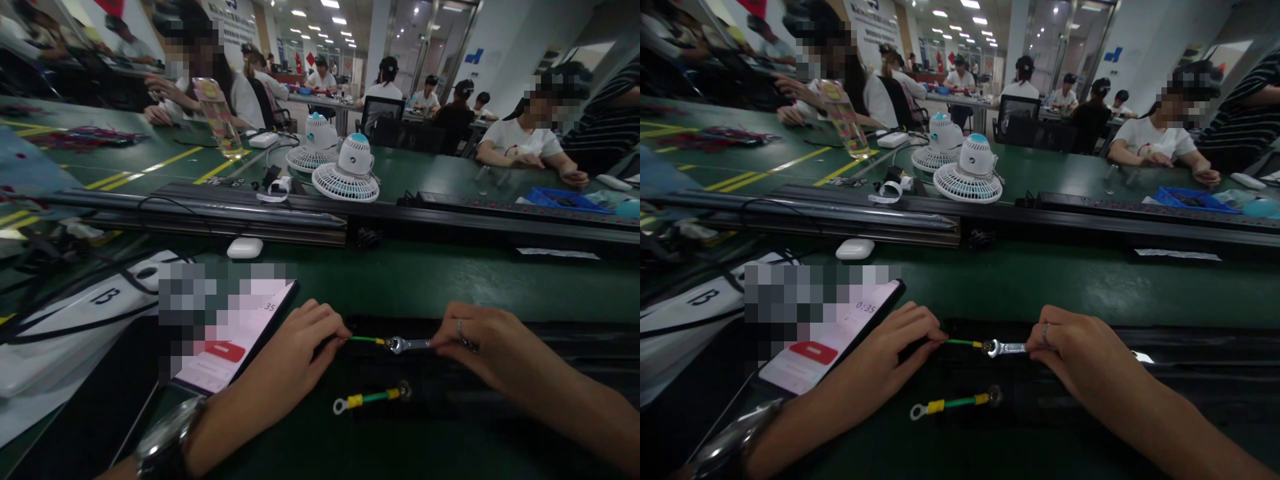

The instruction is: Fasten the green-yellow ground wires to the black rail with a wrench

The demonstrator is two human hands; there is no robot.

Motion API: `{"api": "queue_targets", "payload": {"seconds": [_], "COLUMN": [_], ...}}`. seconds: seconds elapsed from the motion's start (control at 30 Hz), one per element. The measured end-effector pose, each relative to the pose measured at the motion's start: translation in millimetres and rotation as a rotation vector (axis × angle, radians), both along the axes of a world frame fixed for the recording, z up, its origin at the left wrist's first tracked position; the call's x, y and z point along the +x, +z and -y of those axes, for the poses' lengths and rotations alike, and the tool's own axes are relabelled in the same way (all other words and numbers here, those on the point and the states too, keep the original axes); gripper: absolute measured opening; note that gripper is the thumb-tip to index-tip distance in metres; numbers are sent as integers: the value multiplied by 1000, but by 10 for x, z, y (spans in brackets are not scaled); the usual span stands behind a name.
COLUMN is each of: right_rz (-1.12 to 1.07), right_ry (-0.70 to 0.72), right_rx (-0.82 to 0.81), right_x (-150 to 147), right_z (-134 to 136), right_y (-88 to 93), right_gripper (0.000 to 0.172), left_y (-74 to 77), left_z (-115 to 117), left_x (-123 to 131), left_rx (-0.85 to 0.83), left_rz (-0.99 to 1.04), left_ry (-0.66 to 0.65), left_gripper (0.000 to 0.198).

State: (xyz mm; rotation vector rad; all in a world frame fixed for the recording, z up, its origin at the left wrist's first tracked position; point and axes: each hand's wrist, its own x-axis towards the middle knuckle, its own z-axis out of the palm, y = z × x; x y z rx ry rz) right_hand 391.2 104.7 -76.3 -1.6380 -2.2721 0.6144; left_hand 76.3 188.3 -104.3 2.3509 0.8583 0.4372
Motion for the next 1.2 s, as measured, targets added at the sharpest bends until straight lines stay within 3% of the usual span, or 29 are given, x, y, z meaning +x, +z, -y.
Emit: {"api": "queue_targets", "payload": {"seconds": [0.43,0.87,1.2], "right_rz": [225,162,215], "right_ry": [207,197,213], "right_rx": [117,63,117], "right_x": [-19,41,2], "right_z": [-97,-109,-108], "right_y": [115,-44,60], "right_gripper": [18,13,16], "left_y": [32,71,84], "left_z": [-3,6,24], "left_x": [23,26,8], "left_rx": [20,18,13], "left_rz": [-16,-5,-50], "left_ry": [2,-21,-44], "left_gripper": [15,14,17]}}
